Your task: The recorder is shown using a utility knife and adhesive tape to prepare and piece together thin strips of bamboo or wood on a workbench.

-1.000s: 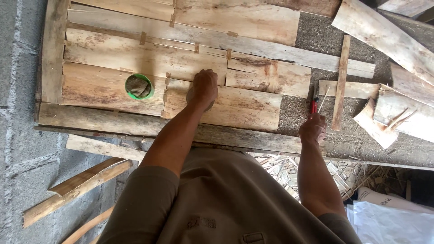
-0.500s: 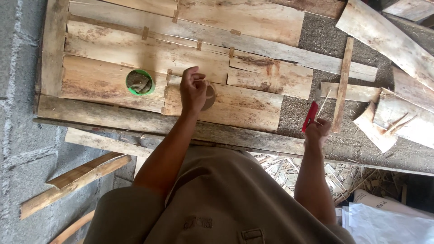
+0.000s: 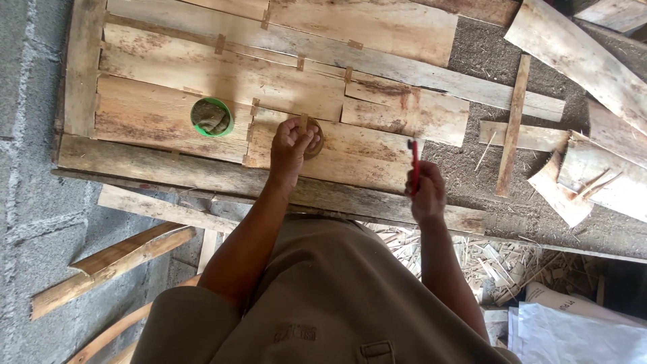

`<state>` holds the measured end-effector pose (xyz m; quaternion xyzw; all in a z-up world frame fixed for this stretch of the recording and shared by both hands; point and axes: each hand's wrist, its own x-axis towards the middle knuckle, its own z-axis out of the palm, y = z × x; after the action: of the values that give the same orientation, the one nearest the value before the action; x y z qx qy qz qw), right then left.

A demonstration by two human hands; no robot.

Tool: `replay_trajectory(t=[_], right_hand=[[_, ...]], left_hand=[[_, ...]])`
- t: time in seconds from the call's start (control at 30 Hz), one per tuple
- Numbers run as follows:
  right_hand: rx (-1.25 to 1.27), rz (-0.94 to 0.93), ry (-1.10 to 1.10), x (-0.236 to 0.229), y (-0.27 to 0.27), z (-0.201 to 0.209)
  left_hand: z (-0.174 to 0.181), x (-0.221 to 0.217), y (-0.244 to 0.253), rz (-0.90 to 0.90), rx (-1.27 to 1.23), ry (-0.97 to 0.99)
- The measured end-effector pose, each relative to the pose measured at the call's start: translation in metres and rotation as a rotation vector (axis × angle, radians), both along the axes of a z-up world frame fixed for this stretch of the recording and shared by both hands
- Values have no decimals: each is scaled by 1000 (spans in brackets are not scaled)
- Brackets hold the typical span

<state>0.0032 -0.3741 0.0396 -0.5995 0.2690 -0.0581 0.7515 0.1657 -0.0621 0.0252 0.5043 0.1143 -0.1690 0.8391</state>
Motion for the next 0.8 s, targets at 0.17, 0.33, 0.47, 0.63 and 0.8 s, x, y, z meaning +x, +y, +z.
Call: replay_trajectory(t=[0.17,0.33,0.47,0.63,0.8], right_hand=[[76,129,-34,20,36,30],[-198,358,-74,30,60,61],[-649,550,25,39,76,93],[-838,640,-6,52,91,119],[-1083,728,56,66,95,115]], left_hand=[[-23,-9,-7,-11,-113,-106],[-11,-10,-13,-32,-57,-204],[6,-8,-13,-46,66,-212],[-19,-11,-9,-122,150,-251],[-24,-6,-4,-268,236,-282]])
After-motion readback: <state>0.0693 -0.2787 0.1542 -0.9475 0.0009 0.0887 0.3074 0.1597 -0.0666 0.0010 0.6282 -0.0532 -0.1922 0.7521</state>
